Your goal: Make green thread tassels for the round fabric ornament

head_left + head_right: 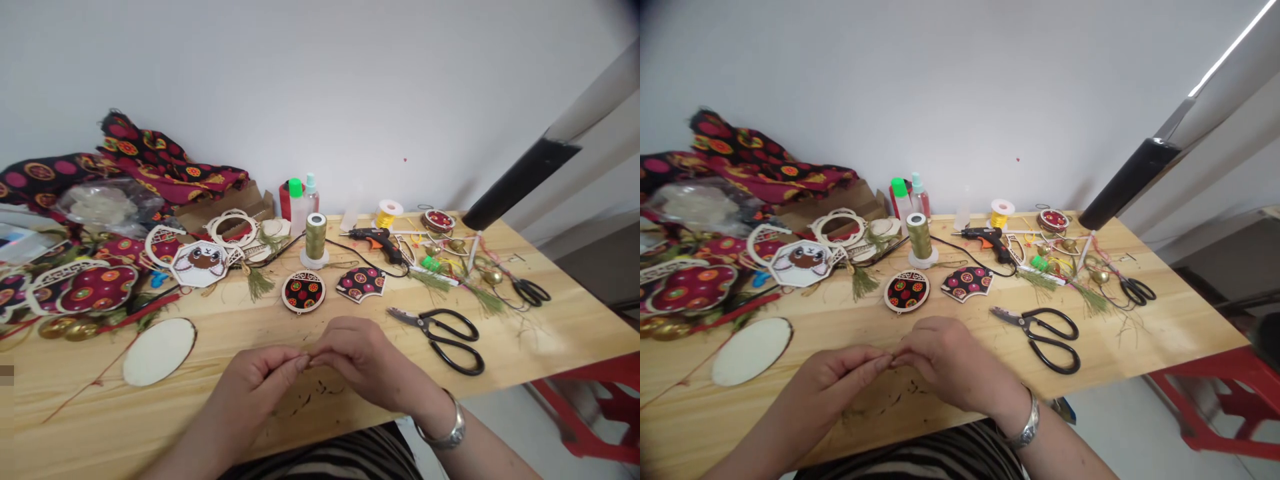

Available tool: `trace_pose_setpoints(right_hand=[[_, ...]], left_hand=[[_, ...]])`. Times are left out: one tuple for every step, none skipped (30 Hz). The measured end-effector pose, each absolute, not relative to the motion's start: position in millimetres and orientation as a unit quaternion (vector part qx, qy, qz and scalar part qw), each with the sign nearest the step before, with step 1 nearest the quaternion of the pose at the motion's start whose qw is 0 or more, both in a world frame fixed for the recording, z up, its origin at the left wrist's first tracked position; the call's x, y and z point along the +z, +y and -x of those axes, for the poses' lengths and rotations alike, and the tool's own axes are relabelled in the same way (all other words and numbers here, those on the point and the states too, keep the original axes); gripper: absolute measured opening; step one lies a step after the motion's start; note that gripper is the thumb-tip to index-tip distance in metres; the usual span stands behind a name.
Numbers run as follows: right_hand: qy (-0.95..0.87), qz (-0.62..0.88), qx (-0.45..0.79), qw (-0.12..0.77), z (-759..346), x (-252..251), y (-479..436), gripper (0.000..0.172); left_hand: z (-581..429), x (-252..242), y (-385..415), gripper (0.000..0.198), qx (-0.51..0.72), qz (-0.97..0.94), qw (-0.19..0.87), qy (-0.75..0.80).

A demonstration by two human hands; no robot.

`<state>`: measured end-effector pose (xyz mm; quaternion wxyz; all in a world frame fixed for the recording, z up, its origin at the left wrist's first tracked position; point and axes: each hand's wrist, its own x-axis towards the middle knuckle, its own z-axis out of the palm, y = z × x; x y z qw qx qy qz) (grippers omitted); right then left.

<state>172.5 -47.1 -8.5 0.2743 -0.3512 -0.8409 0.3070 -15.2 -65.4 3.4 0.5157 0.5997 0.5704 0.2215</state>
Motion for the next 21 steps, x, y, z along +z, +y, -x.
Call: trace_pose_setpoints(right_hand=[[-0.838, 0.355, 0.308, 0.277, -174.2, -7.6, -46.6, 0.017], [-0.835, 0.359, 0.308, 0.282, -175.5, -6.7, -46.3, 0.016], [-0.831, 0.364, 0.307, 0.289, -176.7, -6.2, -46.1, 0.016], [-0.826, 0.37, 0.306, 0.296, -177.5, -6.0, -46.1, 0.015], [-0.821, 0.375, 0.306, 0.302, -178.1, -6.2, -46.1, 0.014], [-0.817, 0.378, 0.308, 0.308, -178.6, -6.7, -46.3, 0.014], [-0.813, 0.381, 0.31, 0.314, -179.0, -7.5, -46.4, 0.013], [-0.808, 0.383, 0.313, 0.319, -179.3, -8.3, -46.4, 0.013], [-0.805, 0.384, 0.316, 0.325, -179.7, -9.2, -46.4, 0.013], [-0.801, 0.386, 0.317, 0.331, -180.1, -10.1, -46.3, 0.013], [-0.798, 0.388, 0.316, 0.337, -180.5, -10.8, -46.0, 0.013], [-0.795, 0.392, 0.314, 0.34, -181.0, -11.4, -45.6, 0.013], [-0.793, 0.395, 0.312, 0.343, -181.6, -11.9, -45.2, 0.013], [-0.791, 0.398, 0.309, 0.346, -182.1, -12.2, -44.7, 0.013], [-0.79, 0.401, 0.306, 0.347, -182.6, -12.3, -44.2, 0.012], [-0.79, 0.403, 0.304, 0.349, -183.1, -12.3, -43.7, 0.012], [-0.789, 0.405, 0.302, 0.35, -183.6, -12.2, -43.2, 0.012], [-0.787, 0.407, 0.301, 0.353, -184.2, -12.0, -42.8, 0.012], [-0.784, 0.409, 0.299, 0.358, -184.8, -11.7, -42.2, 0.012], [-0.78, 0.413, 0.298, 0.365, -185.7, -11.3, -41.6, 0.012], [-0.774, 0.416, 0.296, 0.374, -186.8, -10.9, -40.9, 0.012]], left_hand=[[15.2, 3.4, -65.5, 0.024, 0.22, -0.6, 0.513, 0.573], [15.0, 3.5, -65.7, 0.025, 0.22, -0.601, 0.511, 0.574], [14.7, 3.6, -65.7, 0.025, 0.22, -0.603, 0.508, 0.574], [14.3, 3.7, -65.7, 0.025, 0.219, -0.604, 0.505, 0.576], [13.9, 3.8, -65.7, 0.025, 0.217, -0.605, 0.502, 0.578], [13.4, 3.9, -65.6, 0.025, 0.216, -0.605, 0.501, 0.58], [13.0, 4.0, -65.5, 0.026, 0.214, -0.604, 0.501, 0.582], [12.6, 4.1, -65.4, 0.026, 0.212, -0.602, 0.502, 0.583], [12.3, 4.1, -65.3, 0.026, 0.211, -0.602, 0.504, 0.582], [12.1, 4.1, -65.2, 0.026, 0.209, -0.603, 0.507, 0.579], [12.0, 3.9, -65.2, 0.026, 0.207, -0.607, 0.51, 0.574], [12.1, 3.6, -65.2, 0.027, 0.206, -0.611, 0.514, 0.566], [12.3, 3.2, -65.2, 0.026, 0.207, -0.616, 0.518, 0.557], [12.6, 2.8, -65.2, 0.026, 0.21, -0.62, 0.52, 0.549], [13.2, 2.4, -65.2, 0.026, 0.213, -0.626, 0.519, 0.543], [13.9, 2.3, -65.3, 0.025, 0.216, -0.631, 0.514, 0.54], [14.8, 2.3, -65.4, 0.025, 0.215, -0.636, 0.506, 0.541], [15.9, 2.5, -65.5, 0.024, 0.212, -0.64, 0.499, 0.545], [17.3, 2.9, -65.7, 0.024, 0.209, -0.64, 0.494, 0.55], [19.1, 3.4, -65.8, 0.024, 0.204, -0.636, 0.494, 0.557], [21.1, 3.9, -65.8, 0.025, 0.199, -0.628, 0.499, 0.563]])
